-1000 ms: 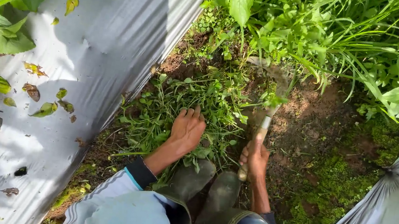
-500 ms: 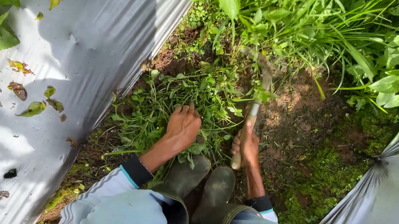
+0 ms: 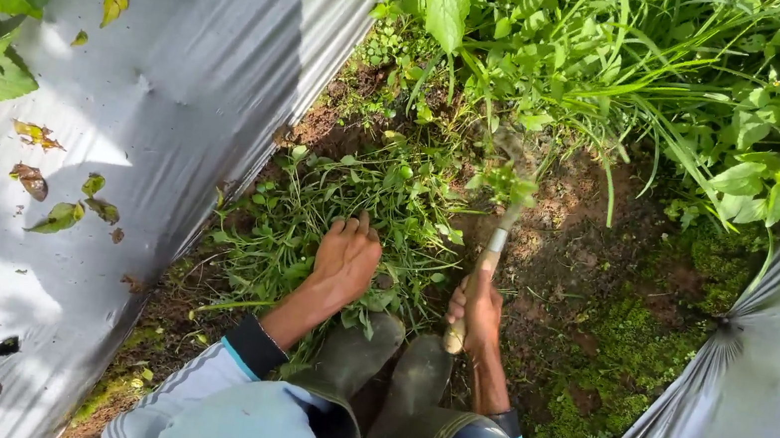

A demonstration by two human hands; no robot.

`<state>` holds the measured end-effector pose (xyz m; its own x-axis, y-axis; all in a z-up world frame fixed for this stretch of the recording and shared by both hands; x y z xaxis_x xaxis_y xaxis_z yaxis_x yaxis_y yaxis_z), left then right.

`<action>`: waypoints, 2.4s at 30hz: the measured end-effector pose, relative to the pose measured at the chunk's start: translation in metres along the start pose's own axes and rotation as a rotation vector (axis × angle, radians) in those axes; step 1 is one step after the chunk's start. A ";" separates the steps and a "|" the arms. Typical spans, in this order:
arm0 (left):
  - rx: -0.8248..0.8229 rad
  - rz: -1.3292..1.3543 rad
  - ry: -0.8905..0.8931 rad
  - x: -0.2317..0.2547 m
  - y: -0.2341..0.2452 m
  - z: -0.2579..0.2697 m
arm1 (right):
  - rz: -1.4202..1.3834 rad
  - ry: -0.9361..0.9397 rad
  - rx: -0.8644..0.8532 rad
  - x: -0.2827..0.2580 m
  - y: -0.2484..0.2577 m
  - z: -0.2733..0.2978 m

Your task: The person uses a sickle to cut weeds and grass growing between rows of plants in a garden. They gather the cut vegetation by hand and place it into a pile on the ground.

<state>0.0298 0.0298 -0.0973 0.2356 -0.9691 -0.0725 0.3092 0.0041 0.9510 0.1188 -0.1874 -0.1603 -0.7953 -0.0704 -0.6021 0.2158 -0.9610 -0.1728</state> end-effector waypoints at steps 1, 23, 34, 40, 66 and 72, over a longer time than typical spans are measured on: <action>0.005 -0.032 -0.003 0.001 -0.001 -0.002 | -0.044 0.024 0.049 -0.008 -0.002 -0.009; 0.062 -0.114 0.009 0.015 -0.043 -0.002 | -0.085 0.042 0.003 -0.007 0.006 -0.031; -0.097 -0.020 0.014 0.002 -0.026 -0.002 | -0.052 -0.068 -0.040 0.003 0.013 -0.008; -0.169 0.053 0.011 -0.005 -0.022 -0.002 | 0.143 -0.080 -0.076 -0.002 0.017 0.019; -0.161 0.044 -0.002 -0.005 -0.014 -0.002 | 0.210 -0.057 -0.146 0.014 0.026 0.002; -0.174 0.054 0.036 -0.009 -0.006 0.001 | 0.034 -0.080 -0.086 0.001 0.008 -0.008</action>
<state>0.0252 0.0386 -0.1016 0.2879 -0.9570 -0.0363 0.4495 0.1016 0.8875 0.1244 -0.1933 -0.1685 -0.8287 -0.1273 -0.5450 0.2886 -0.9315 -0.2213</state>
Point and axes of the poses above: each hand's wrist, its own z-axis away from the middle knuckle, its own y-axis out of the back of the hand, x = y × z, the point moved 9 cm from there along -z, towards the middle knuckle, and after that the axes turned 11 degrees about -z, right-handed, at the moved point
